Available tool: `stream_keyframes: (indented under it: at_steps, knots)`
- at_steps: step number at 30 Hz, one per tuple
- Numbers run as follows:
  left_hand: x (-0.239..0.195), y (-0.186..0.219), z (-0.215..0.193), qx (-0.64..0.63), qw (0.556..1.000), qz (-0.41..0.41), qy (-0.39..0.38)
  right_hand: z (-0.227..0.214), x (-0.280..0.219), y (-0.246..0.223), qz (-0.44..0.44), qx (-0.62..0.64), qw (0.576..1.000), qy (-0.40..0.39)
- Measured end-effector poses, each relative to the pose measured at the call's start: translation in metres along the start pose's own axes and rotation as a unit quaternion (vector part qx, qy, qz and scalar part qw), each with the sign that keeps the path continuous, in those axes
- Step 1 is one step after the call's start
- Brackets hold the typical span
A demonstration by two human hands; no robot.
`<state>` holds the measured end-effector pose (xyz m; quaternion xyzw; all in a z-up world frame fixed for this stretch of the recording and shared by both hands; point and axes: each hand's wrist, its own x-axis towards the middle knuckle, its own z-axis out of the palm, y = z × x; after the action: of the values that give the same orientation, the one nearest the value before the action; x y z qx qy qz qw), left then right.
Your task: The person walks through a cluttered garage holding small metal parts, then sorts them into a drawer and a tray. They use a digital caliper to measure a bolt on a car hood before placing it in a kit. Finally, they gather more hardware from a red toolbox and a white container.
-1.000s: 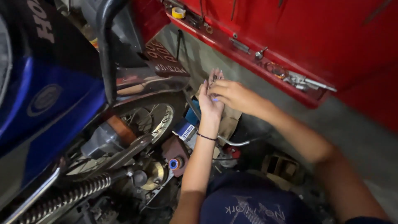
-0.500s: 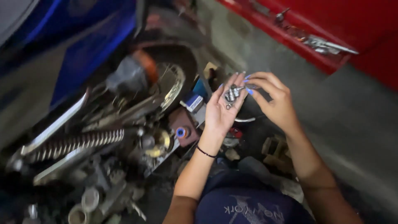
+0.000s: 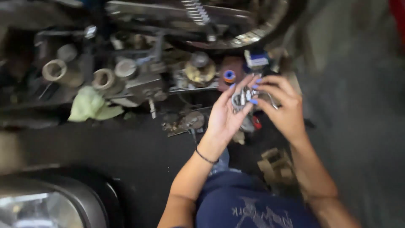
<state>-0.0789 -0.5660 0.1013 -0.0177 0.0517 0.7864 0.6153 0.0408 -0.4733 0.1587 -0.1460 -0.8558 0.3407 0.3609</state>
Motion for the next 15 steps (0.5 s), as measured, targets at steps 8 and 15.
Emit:
stream_keyframes:
  at_steps: [8, 15]
  knots:
    - [-0.134, 0.090, -0.019, 0.015, 0.979, 0.200, 0.023, 0.133, 0.011, -0.077, -0.067, 0.117, 0.982, -0.130]
    - [-0.268, 0.200, -0.059, -0.003, 0.935, 0.352, 0.048, 0.293, 0.018, -0.178, -0.093, 0.218, 0.937, -0.256]
